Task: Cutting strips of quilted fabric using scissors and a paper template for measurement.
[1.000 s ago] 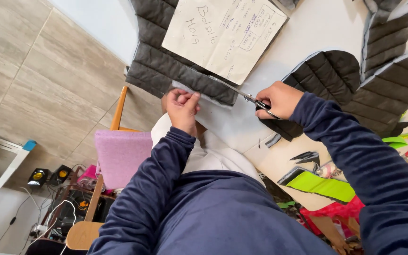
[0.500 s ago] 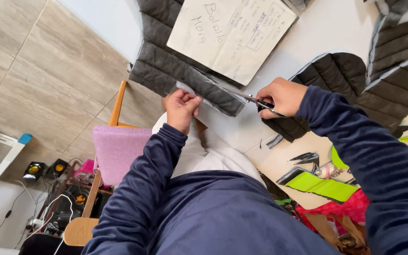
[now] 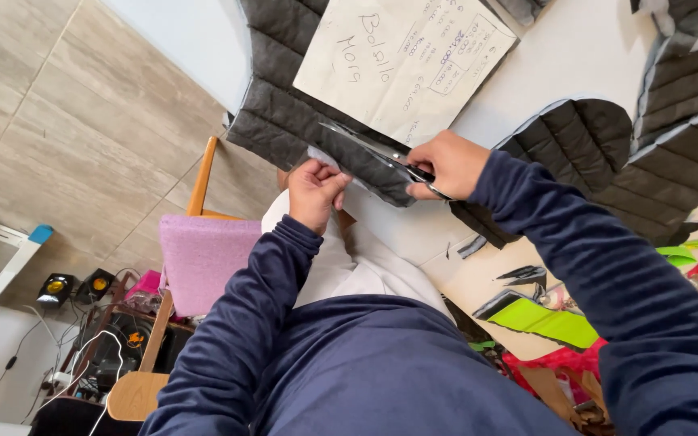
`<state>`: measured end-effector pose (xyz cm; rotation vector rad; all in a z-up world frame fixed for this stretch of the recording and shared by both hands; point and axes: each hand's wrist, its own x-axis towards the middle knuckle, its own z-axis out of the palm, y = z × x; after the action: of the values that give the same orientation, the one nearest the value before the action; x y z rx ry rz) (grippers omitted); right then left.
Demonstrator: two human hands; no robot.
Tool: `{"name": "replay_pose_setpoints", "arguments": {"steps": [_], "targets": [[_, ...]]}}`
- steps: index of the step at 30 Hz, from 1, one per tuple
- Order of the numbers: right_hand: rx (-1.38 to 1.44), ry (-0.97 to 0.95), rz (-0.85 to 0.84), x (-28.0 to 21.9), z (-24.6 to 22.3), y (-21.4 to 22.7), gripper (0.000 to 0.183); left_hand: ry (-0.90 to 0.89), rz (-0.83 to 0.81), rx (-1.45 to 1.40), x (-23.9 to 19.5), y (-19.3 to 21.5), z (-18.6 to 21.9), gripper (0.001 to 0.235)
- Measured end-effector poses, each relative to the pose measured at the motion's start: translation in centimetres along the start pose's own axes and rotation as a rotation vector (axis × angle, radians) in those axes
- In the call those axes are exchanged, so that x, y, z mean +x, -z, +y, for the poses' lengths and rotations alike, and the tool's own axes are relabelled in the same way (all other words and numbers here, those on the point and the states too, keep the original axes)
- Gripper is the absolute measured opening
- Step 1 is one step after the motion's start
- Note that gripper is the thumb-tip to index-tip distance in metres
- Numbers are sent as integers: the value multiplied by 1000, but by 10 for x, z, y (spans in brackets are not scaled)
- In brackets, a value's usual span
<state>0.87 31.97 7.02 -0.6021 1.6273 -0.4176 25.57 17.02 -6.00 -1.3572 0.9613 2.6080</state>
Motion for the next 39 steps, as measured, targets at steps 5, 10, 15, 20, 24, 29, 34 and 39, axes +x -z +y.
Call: {"name": "replay_pose_setpoints", "arguments": {"steps": [5,10,15,20,24,29,34,39], "targets": [[-3,96,123,23,-7,-16,27,-2,14,5,1,-2,0,25],[-34,123,133,19,-12,-13,28,-11,31,-3,-2,-9,8,25],[5,42,107,-2,-11,-4,25,19,11,-12,-7,-17,21,26],[-35,68,131,7,-22,-6,24,20,6,-2,-5,-14,18,25],[-70,96,160,15,-16,-15,24,20,16,1,-3,-10,9,24],[-87,116,175,18,-6,-20,24,24,-2,-4,-5,-16,18,25],[-121,135,189,23,4,-25,26,13,-3,-23,-4,-15,14,25],[-28,143,192,26,-15,-21,24,15,-19,-25,-3,-12,11,25]]}}
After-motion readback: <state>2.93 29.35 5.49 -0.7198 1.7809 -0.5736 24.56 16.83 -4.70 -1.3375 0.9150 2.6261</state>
